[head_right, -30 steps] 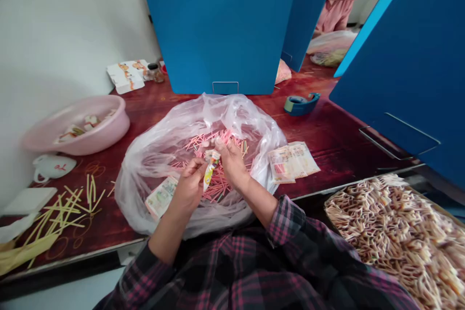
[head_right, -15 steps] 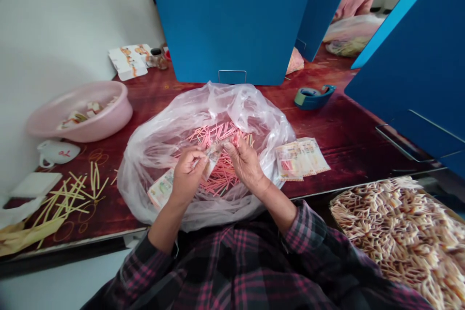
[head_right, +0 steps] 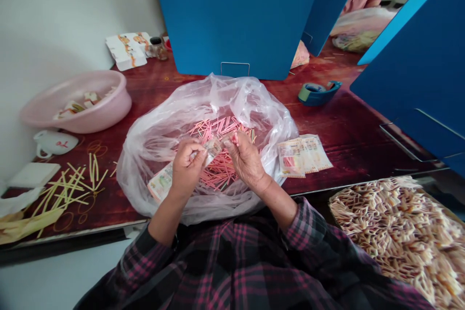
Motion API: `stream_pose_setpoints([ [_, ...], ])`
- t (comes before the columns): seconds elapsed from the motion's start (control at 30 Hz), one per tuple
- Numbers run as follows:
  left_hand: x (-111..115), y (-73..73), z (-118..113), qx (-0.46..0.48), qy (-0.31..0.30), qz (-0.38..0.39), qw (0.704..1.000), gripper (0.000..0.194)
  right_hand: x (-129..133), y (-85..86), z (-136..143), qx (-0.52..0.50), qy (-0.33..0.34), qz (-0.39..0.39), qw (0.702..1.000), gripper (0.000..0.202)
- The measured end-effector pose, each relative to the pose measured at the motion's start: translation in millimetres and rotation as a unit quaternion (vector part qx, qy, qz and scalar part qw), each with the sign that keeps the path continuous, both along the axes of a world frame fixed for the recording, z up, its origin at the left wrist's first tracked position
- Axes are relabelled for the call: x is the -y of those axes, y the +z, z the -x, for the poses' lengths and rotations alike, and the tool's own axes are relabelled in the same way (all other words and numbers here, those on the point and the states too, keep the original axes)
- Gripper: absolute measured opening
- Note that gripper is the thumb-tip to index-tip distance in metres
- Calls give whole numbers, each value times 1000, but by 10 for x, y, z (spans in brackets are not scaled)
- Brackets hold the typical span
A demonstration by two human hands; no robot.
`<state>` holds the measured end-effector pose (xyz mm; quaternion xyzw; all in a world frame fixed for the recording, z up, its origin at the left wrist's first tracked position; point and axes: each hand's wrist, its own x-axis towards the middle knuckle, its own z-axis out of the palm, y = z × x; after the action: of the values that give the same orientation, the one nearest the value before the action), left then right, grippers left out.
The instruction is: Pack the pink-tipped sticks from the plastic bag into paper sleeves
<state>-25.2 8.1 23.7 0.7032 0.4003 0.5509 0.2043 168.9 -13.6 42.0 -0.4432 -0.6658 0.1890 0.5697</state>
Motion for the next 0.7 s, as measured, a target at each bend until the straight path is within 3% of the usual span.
stream_pose_setpoints([
  [0.2,40,48,-28,-44,1,-6,999,11,-11,-1,36,26,32,23,999,48],
  [0.33,45,75,-28,-21,-15,5,1000,10,-31,-28,42,21,70,39,997,45],
  [0.5,10,0,-20,80,-40,101,991,7,-55,44,29,-147,43,66,986,39],
  [0.6,14,-48,-57,174,-60,179,967,9,-90,158,31,-283,58,91,953,37],
  [0.7,49,-45,-110,232,-94,237,939,16,-136,259,79,-310,68,90,944,37],
])
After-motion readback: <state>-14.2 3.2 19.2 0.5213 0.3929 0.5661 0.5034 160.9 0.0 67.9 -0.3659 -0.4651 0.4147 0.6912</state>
